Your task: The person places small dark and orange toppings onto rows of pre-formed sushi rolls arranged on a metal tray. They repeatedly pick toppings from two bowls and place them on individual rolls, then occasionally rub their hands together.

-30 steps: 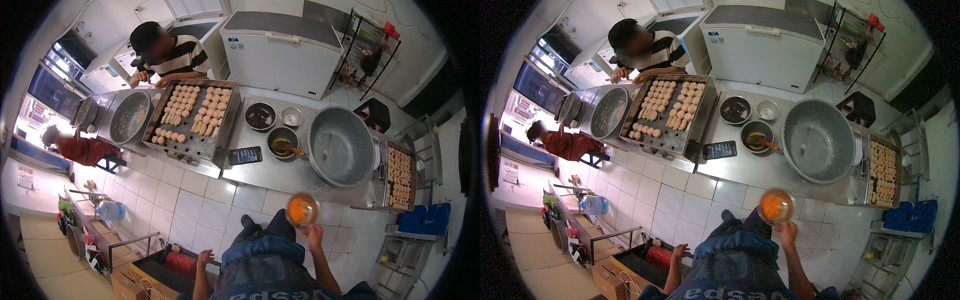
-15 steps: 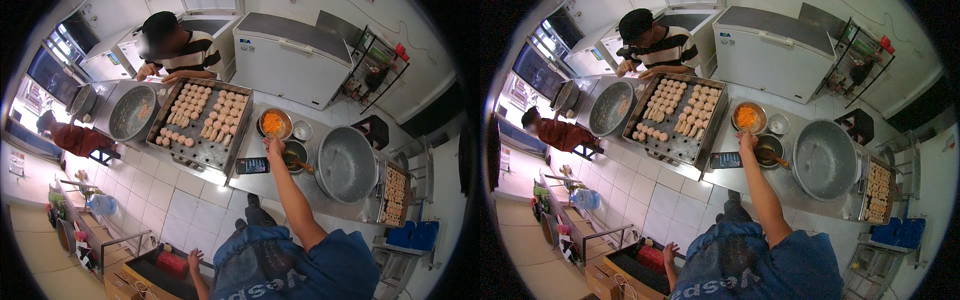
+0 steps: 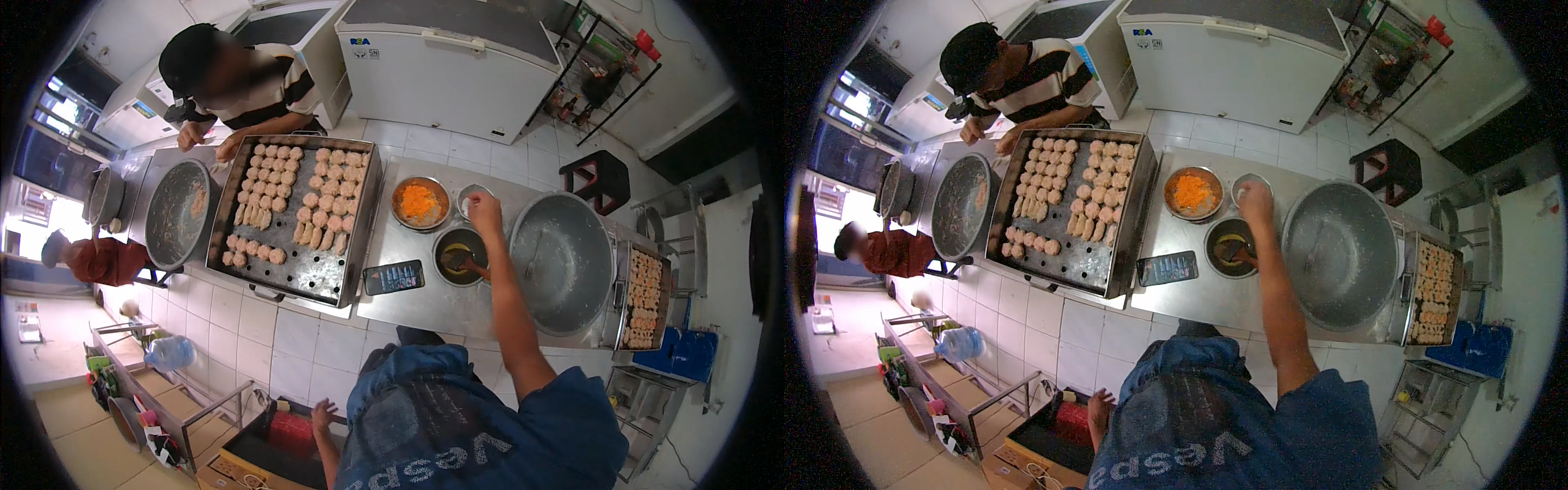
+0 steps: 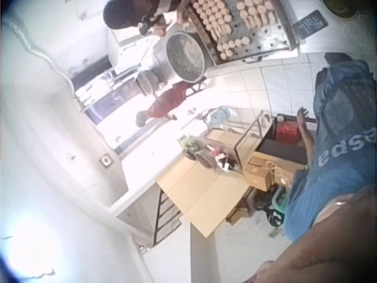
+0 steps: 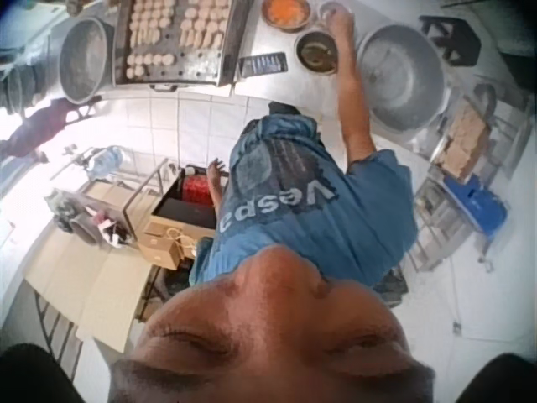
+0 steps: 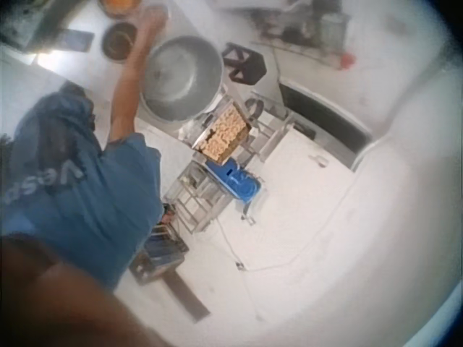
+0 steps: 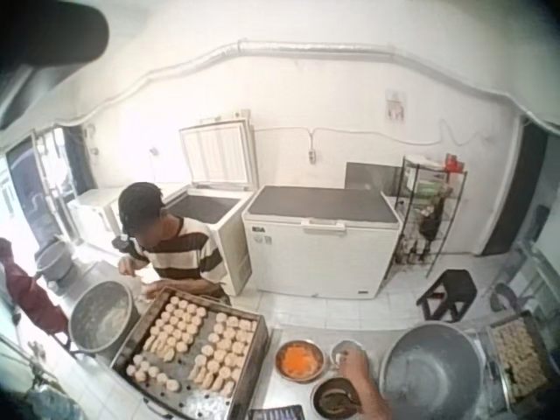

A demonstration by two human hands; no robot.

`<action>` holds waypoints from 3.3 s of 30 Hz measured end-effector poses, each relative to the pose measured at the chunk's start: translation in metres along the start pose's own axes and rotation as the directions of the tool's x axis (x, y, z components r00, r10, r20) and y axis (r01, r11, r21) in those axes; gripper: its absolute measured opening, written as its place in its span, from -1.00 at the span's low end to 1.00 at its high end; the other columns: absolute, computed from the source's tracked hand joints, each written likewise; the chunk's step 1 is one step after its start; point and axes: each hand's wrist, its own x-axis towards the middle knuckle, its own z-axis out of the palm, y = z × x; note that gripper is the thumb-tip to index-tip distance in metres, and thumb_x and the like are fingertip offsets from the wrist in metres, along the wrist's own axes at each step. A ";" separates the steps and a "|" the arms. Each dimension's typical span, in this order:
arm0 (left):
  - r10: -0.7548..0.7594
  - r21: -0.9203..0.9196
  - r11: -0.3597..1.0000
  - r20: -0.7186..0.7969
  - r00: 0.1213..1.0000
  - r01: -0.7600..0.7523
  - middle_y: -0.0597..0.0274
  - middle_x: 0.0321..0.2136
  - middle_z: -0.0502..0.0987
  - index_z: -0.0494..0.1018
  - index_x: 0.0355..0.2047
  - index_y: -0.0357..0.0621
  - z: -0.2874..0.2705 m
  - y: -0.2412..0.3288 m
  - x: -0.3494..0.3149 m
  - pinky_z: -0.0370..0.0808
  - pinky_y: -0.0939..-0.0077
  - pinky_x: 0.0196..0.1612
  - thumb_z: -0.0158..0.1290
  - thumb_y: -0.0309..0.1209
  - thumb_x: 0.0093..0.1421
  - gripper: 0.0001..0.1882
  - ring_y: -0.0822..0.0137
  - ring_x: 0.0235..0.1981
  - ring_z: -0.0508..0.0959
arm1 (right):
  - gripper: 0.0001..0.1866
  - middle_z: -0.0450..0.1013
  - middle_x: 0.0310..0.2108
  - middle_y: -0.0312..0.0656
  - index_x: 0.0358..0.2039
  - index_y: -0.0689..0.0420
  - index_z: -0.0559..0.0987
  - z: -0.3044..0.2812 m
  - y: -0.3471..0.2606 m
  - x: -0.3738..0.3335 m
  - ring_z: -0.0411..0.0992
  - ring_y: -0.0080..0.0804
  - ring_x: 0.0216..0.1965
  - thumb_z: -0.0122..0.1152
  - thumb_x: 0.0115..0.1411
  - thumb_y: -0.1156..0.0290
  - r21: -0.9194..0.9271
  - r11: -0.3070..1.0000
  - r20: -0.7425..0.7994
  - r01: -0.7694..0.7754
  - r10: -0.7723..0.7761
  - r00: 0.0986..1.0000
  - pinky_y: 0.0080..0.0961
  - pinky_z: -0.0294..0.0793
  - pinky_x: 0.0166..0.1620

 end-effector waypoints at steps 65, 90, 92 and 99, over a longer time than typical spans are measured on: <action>-0.022 0.511 0.860 0.075 0.997 -0.020 -0.05 -0.10 0.53 0.31 0.10 -0.19 0.196 -0.086 -0.052 0.49 0.18 -0.27 -0.03 -0.15 0.24 -0.49 0.08 -0.21 0.58 | -0.82 0.50 -0.34 -0.15 -0.23 0.27 0.56 -0.362 0.196 -0.166 0.50 -0.41 -0.25 0.24 0.12 0.63 0.773 -0.494 0.384 -0.397 -0.134 0.914 -0.70 0.55 -0.19; -0.026 0.412 0.911 0.097 0.995 -0.016 -0.04 -0.03 0.51 0.27 0.16 -0.21 0.531 -0.278 -0.267 0.47 0.19 -0.10 -0.01 -0.07 0.24 -0.40 0.09 -0.10 0.56 | -0.86 0.55 -0.22 -0.06 -0.29 0.28 0.63 -0.454 0.607 -0.163 0.54 -0.29 -0.19 0.27 0.15 0.50 0.676 0.521 0.346 -0.521 0.400 0.849 -0.38 0.60 -0.09; -0.024 0.396 0.918 0.096 0.995 -0.016 -0.06 -0.03 0.50 0.27 0.16 -0.22 0.535 -0.279 -0.265 0.47 0.19 -0.09 -0.01 -0.07 0.24 -0.40 0.08 -0.10 0.56 | -0.89 0.54 -0.32 -0.14 -0.34 0.29 0.63 -0.437 0.621 -0.158 0.55 -0.38 -0.35 0.24 0.16 0.51 0.393 0.856 0.107 -0.336 0.321 0.941 -0.43 0.60 -0.24; -0.007 0.274 0.962 0.064 0.998 -0.010 -0.08 -0.02 0.49 0.27 0.16 -0.24 0.531 -0.318 -0.271 0.47 0.18 -0.08 -0.01 -0.04 0.23 -0.36 0.08 -0.07 0.55 | -0.89 0.52 -0.37 -0.11 -0.39 0.24 0.65 -0.441 0.604 -0.145 0.52 -0.32 -0.42 0.26 0.13 0.46 -0.029 0.999 0.146 -0.033 0.037 0.989 -0.41 0.56 -0.32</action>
